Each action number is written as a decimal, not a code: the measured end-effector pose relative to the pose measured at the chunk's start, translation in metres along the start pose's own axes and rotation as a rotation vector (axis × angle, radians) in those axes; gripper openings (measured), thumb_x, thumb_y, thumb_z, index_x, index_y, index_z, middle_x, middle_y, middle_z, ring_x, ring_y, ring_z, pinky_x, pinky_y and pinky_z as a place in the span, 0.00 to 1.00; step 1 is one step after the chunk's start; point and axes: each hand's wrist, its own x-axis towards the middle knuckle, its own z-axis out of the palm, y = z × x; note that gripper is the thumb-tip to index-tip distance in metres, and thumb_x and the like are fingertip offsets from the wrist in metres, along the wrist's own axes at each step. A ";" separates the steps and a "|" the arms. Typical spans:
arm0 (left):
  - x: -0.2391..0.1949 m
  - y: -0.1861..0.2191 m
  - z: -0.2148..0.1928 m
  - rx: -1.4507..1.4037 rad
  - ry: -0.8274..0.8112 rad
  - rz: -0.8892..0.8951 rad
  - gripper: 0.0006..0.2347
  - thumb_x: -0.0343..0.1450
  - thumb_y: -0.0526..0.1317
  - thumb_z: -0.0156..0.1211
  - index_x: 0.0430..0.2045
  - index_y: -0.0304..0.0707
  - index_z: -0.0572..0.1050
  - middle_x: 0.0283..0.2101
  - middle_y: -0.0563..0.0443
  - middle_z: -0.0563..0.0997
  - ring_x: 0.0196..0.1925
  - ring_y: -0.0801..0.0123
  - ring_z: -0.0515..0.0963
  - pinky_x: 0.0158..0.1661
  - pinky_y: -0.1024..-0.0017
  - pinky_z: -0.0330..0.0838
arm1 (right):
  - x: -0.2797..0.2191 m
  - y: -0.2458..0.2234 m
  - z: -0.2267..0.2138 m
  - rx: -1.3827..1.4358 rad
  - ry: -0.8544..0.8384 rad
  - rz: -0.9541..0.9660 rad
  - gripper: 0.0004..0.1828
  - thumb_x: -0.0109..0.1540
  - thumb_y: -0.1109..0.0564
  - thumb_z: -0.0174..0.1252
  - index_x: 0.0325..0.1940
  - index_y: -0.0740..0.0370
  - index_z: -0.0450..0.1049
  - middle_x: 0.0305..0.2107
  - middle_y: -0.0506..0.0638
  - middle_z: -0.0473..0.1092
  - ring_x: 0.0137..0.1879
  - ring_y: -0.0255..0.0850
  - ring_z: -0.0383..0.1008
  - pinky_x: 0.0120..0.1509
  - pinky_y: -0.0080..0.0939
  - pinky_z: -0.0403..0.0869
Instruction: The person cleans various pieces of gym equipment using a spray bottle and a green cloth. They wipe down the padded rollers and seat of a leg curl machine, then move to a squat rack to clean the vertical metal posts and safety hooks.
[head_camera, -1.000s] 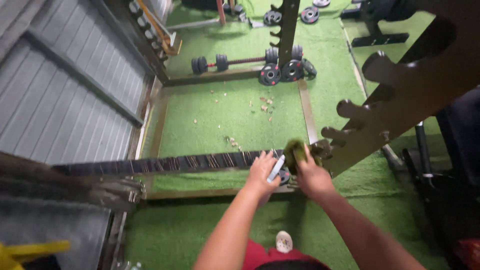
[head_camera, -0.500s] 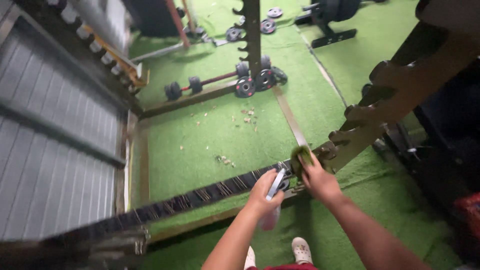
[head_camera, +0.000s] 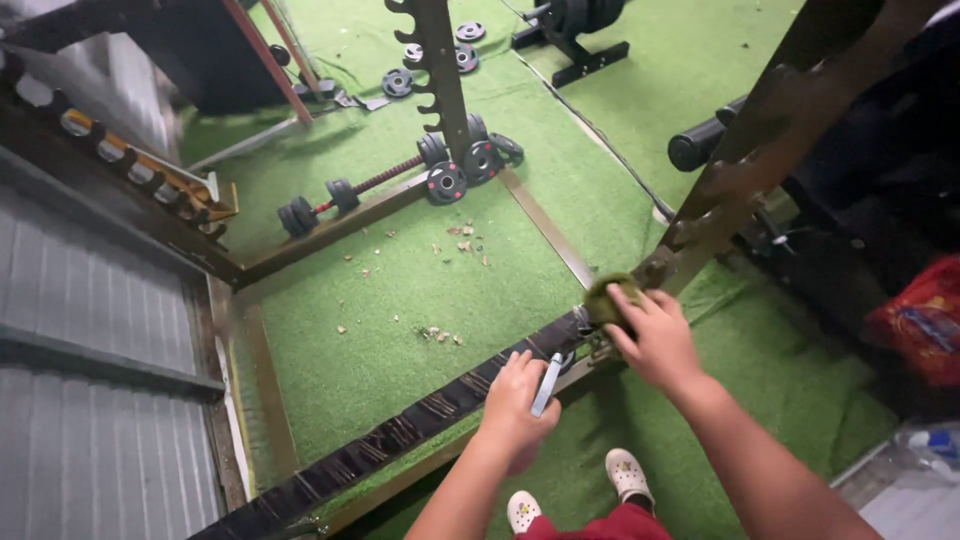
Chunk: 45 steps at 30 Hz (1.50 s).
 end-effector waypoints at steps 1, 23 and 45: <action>-0.002 -0.005 0.001 -0.003 -0.007 0.004 0.24 0.58 0.40 0.69 0.49 0.37 0.74 0.62 0.26 0.70 0.67 0.32 0.65 0.64 0.49 0.59 | 0.005 -0.001 0.016 -0.002 0.000 0.008 0.39 0.60 0.47 0.59 0.76 0.43 0.59 0.57 0.58 0.70 0.56 0.61 0.71 0.64 0.53 0.70; -0.004 -0.016 -0.005 -0.154 0.050 0.009 0.22 0.60 0.39 0.67 0.49 0.35 0.74 0.57 0.27 0.74 0.61 0.36 0.70 0.59 0.51 0.64 | -0.009 -0.043 0.084 0.135 0.198 -0.160 0.25 0.54 0.65 0.58 0.54 0.52 0.79 0.51 0.58 0.73 0.58 0.57 0.70 0.66 0.52 0.67; -0.115 0.013 -0.030 -0.386 0.692 -0.627 0.17 0.62 0.38 0.59 0.45 0.36 0.75 0.31 0.43 0.79 0.28 0.63 0.77 0.35 0.66 0.75 | -0.014 -0.160 0.122 0.374 -0.341 -1.010 0.25 0.59 0.60 0.63 0.62 0.58 0.73 0.66 0.67 0.61 0.71 0.67 0.59 0.74 0.58 0.61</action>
